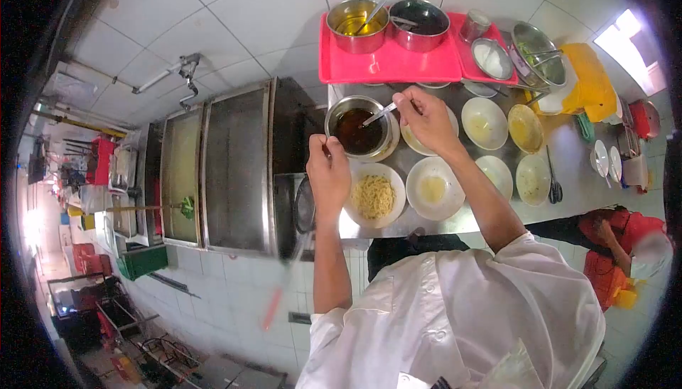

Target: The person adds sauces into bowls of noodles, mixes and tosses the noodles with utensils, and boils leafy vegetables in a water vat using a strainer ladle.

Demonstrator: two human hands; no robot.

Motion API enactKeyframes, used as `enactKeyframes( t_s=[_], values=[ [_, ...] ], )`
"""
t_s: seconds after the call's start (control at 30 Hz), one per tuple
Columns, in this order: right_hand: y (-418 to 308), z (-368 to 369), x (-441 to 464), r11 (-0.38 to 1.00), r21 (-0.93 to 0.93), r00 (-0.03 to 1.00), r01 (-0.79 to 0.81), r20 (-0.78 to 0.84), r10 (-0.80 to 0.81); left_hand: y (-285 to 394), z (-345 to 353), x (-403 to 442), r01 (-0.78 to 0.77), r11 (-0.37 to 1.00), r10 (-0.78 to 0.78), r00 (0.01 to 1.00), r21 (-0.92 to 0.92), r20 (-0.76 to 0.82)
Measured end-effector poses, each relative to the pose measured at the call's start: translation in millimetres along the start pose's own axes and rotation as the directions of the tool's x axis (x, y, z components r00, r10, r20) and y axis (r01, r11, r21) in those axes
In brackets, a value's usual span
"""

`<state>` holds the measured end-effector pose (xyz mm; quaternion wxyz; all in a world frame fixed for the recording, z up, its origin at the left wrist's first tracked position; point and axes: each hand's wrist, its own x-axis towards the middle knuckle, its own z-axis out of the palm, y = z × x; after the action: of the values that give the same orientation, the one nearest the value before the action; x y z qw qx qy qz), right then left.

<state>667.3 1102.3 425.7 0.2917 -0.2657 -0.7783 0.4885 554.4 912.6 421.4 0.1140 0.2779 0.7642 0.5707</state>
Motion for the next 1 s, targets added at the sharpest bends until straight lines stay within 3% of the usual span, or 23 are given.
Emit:
enactKeyframes(
  t_s=[0.07,0.3,0.5,0.57,0.6,0.67,0.8,0.9,0.93,0.97,1.0],
  values=[
    [6.0,7.8,-6.4,0.988,0.154,0.999,-0.032,0.028,0.028,3.4,-5.4,-9.3,0.036,0.999,-0.036,0.999,0.008,-0.021],
    [12.7,23.1,-21.9,0.982,0.155,0.992,-0.107,0.078,0.096,4.7,-14.3,-25.6,0.038,0.997,-0.036,0.999,0.065,-0.026],
    [22.8,33.5,-30.2,0.982,0.18,0.997,-0.058,0.067,0.046,-5.4,-12.2,-29.9,0.055,0.994,-0.055,0.999,0.09,-0.004],
    [19.2,31.7,-30.9,0.924,0.292,0.967,-0.247,0.129,0.218,-9.1,-11.6,-30.4,0.038,0.997,-0.036,0.999,0.074,-0.026],
    [18.6,30.7,-30.5,0.925,0.29,0.967,-0.247,0.129,0.218,-12.3,-11.5,-30.1,0.039,0.997,-0.037,0.999,0.071,-0.027],
    [17.9,27.8,-29.5,0.778,0.528,0.94,-0.34,0.196,0.278,-20.4,-12.3,-30.2,0.016,0.994,-0.008,0.997,0.109,-0.08],
    [1.6,17.3,-19.9,0.755,0.57,0.946,-0.325,0.176,0.274,-36.5,-18.7,-34.6,0.053,0.999,-0.051,0.993,0.013,-0.105],
    [22.3,18.6,-14.5,0.722,0.628,0.955,-0.291,0.144,0.259,-46.6,-30.6,-45.4,0.084,0.994,-0.074,0.987,0.066,-0.143],
    [54.9,28.2,-16.5,0.954,0.268,0.989,-0.137,-0.021,0.148,-56.7,-33.0,-49.1,0.053,0.993,-0.037,0.987,0.102,-0.159],
    [73.5,32.4,-19.2,0.987,-0.163,0.992,0.005,-0.124,-0.025,-63.1,-35.7,-54.0,0.056,0.993,-0.039,0.987,0.101,-0.158],
    [70.3,30.6,-25.7,0.986,-0.164,0.992,0.003,-0.125,-0.023,-68.1,-38.8,-57.9,0.06,0.994,-0.046,0.988,0.089,-0.15]
  ],
)
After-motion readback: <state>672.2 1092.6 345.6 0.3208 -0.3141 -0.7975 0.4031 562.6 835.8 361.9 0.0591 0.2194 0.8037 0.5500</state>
